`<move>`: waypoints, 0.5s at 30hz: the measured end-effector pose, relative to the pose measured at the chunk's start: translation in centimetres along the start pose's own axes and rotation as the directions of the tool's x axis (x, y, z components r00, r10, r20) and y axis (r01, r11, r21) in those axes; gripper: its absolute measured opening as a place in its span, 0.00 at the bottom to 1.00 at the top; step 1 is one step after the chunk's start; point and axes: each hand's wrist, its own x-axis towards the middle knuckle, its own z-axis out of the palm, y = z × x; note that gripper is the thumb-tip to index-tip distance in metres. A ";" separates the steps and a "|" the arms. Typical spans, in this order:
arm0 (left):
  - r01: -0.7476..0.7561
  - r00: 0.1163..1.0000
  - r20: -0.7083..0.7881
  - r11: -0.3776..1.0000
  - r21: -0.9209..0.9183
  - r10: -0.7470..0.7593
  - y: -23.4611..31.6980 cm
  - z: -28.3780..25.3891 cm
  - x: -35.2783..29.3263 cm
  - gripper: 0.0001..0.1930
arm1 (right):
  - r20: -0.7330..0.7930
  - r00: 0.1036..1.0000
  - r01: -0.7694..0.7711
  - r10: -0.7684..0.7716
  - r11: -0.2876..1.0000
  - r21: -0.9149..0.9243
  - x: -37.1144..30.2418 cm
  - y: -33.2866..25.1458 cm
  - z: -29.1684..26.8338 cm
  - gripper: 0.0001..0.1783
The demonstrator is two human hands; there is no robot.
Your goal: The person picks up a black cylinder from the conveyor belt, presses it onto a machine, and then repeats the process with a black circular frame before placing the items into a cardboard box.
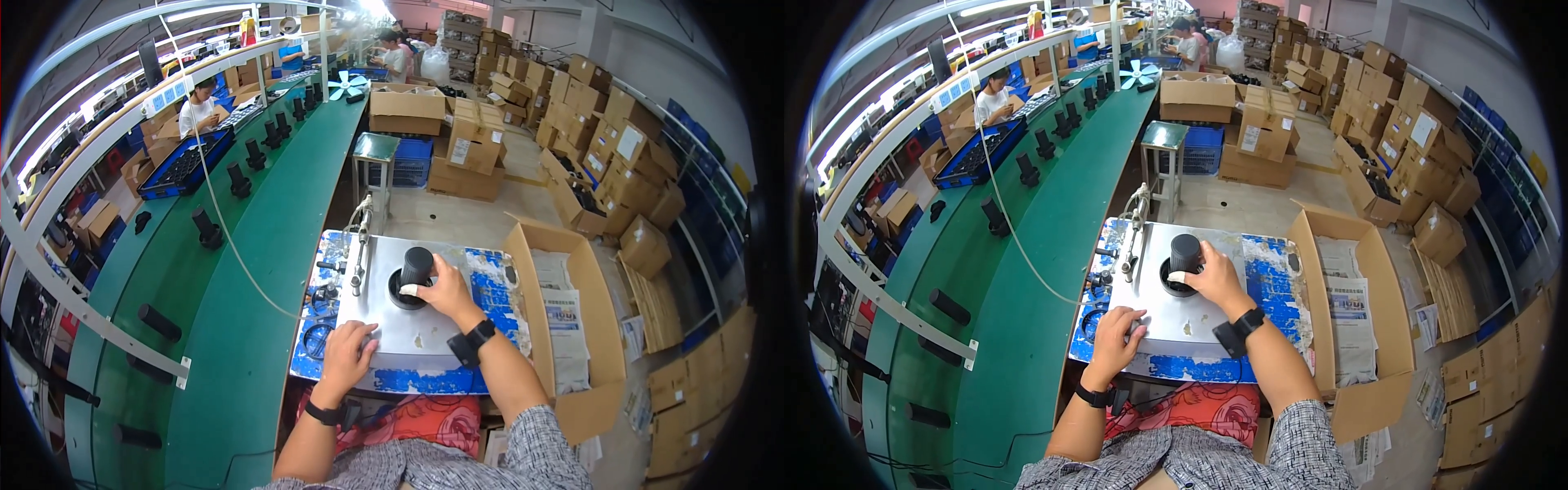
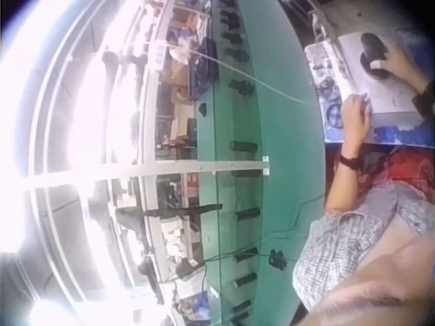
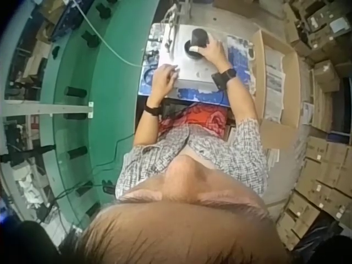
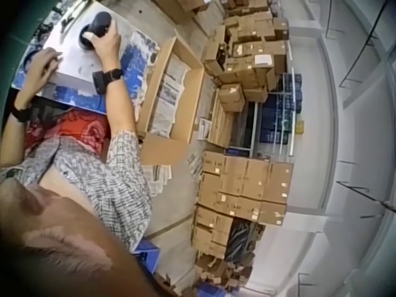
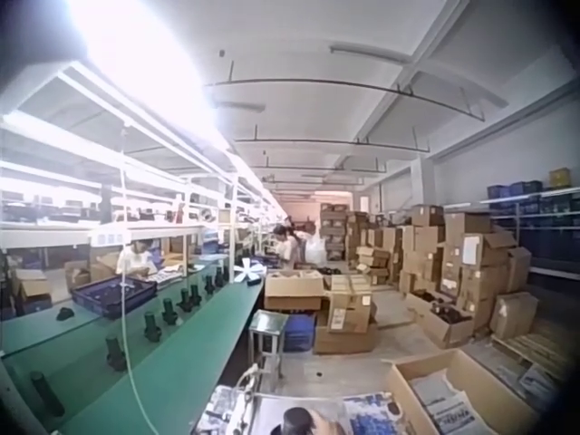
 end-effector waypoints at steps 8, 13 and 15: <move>-0.015 1.000 0.014 1.000 -0.013 0.015 -0.1 -0.2 0.1 0.14 | -0.180 0.984 -0.017 0.017 1.000 -0.002 -0.7 0.7 1.9 0.37; 0.108 0.994 0.011 0.966 -0.235 -0.109 -1.8 -1.0 0.8 0.12 | -0.220 0.975 -0.032 0.020 0.998 -0.051 -0.9 1.4 2.6 0.34; 0.134 0.987 -0.036 0.925 -0.356 -0.157 -3.9 -1.7 2.3 0.11 | -0.213 0.977 -0.026 0.014 0.998 -0.053 -0.9 1.7 2.5 0.34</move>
